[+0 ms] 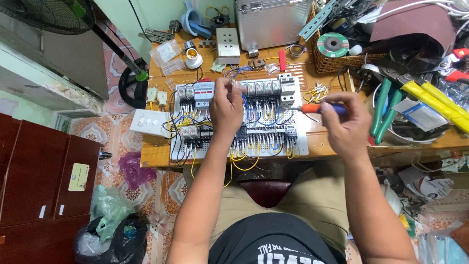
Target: The person uses a screwdriver to tighten screws on a circuit board mounted on a workbench. They repeatedly insert wires into terminal blocks and secure them with the screwdriver.
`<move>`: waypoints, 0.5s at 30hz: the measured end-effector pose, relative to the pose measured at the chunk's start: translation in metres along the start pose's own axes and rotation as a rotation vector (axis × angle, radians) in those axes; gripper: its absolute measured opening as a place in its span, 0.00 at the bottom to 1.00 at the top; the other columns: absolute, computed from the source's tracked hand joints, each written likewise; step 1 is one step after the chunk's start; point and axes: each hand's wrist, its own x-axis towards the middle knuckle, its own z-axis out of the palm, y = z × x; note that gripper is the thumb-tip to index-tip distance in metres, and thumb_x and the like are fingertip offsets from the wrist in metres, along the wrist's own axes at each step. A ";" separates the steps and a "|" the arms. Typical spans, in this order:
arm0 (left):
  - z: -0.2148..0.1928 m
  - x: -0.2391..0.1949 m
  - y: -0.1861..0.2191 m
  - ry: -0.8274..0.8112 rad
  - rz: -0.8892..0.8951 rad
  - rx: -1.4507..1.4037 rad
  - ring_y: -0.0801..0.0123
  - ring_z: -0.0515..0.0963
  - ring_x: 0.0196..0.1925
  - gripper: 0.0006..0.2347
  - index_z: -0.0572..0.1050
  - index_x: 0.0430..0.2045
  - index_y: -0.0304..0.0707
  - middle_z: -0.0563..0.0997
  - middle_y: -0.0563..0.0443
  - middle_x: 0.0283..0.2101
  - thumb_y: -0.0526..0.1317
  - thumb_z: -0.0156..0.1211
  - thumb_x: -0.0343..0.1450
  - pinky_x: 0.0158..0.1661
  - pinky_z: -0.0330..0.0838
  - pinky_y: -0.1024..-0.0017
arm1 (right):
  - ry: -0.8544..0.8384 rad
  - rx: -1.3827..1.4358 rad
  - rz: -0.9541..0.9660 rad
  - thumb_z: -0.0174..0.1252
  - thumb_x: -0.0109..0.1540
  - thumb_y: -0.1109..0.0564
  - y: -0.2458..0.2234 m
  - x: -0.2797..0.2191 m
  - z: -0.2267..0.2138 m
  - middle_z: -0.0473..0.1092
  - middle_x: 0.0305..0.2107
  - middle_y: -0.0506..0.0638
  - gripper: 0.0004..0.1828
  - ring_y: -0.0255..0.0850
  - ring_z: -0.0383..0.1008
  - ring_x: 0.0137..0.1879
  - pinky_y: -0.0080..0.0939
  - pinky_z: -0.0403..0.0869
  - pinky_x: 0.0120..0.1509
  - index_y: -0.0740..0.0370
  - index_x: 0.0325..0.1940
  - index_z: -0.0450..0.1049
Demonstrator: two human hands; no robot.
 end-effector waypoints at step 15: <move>0.010 -0.011 -0.013 -0.117 -0.143 0.109 0.57 0.83 0.24 0.07 0.75 0.42 0.36 0.82 0.47 0.22 0.39 0.56 0.77 0.32 0.75 0.63 | -0.316 -0.425 -0.394 0.66 0.63 0.61 0.033 0.064 0.077 0.74 0.34 0.56 0.08 0.57 0.78 0.42 0.53 0.76 0.48 0.60 0.46 0.76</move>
